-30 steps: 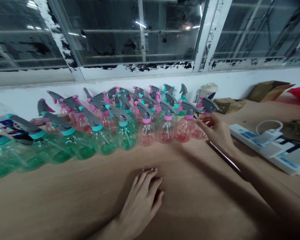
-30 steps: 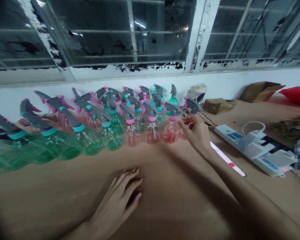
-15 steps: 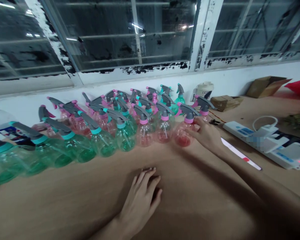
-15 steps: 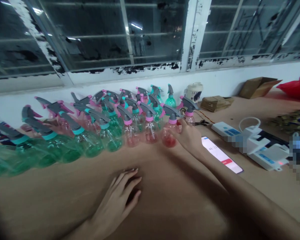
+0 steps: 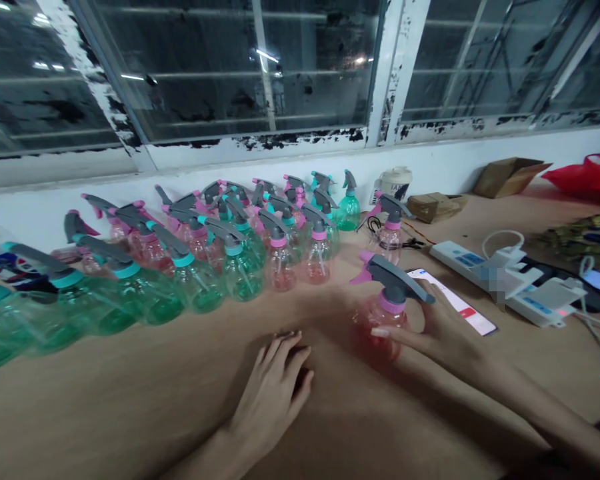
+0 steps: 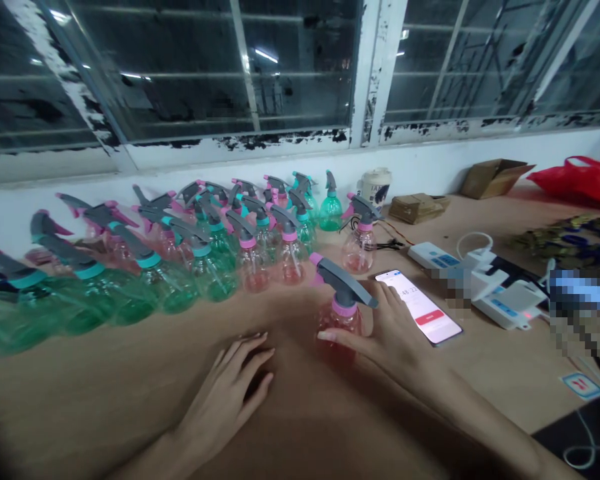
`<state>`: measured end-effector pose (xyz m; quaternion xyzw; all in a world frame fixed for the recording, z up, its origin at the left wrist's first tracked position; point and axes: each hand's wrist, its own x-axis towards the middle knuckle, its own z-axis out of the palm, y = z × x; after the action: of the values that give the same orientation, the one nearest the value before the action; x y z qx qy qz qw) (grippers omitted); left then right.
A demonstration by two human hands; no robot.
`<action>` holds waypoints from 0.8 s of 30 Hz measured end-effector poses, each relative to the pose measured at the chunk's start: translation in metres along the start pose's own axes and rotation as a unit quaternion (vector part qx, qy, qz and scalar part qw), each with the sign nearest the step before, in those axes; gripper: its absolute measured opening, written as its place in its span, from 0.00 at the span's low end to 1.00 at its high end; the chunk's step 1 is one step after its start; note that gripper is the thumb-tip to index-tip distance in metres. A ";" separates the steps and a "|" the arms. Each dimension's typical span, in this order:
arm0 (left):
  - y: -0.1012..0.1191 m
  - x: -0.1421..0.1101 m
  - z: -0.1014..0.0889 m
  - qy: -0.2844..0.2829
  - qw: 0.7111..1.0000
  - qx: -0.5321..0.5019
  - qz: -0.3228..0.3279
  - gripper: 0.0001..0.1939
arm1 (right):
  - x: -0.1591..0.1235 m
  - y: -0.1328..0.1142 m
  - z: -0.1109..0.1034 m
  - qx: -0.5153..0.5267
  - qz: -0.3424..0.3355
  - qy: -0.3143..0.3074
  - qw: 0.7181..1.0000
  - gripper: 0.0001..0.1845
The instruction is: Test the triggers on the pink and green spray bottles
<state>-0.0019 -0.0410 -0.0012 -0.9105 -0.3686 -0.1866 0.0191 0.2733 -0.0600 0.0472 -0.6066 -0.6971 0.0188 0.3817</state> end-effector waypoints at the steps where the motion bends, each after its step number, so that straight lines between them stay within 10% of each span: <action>1: 0.000 0.000 0.000 0.000 1.000 -0.001 -0.001 0.13 | 0.002 -0.001 -0.003 0.044 -0.004 -0.026 0.999 0.36; 7: 0.002 -0.001 0.000 0.001 1.000 0.003 -0.011 0.13 | 0.026 -0.007 -0.010 0.237 0.035 -0.110 0.965 0.35; 16: 0.002 -0.002 0.001 -0.007 1.000 0.002 -0.018 0.15 | 0.046 -0.014 0.016 0.206 0.127 -0.003 0.970 0.08; 24: 0.002 -0.001 -0.001 -0.017 1.000 0.002 -0.017 0.16 | 0.049 0.005 0.040 0.170 0.093 -0.024 0.981 0.10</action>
<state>-0.0018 -0.0432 -0.0001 -0.9070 -0.3848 -0.1706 0.0117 0.2569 0.0005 0.0416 -0.5944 -0.6334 0.1866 0.4590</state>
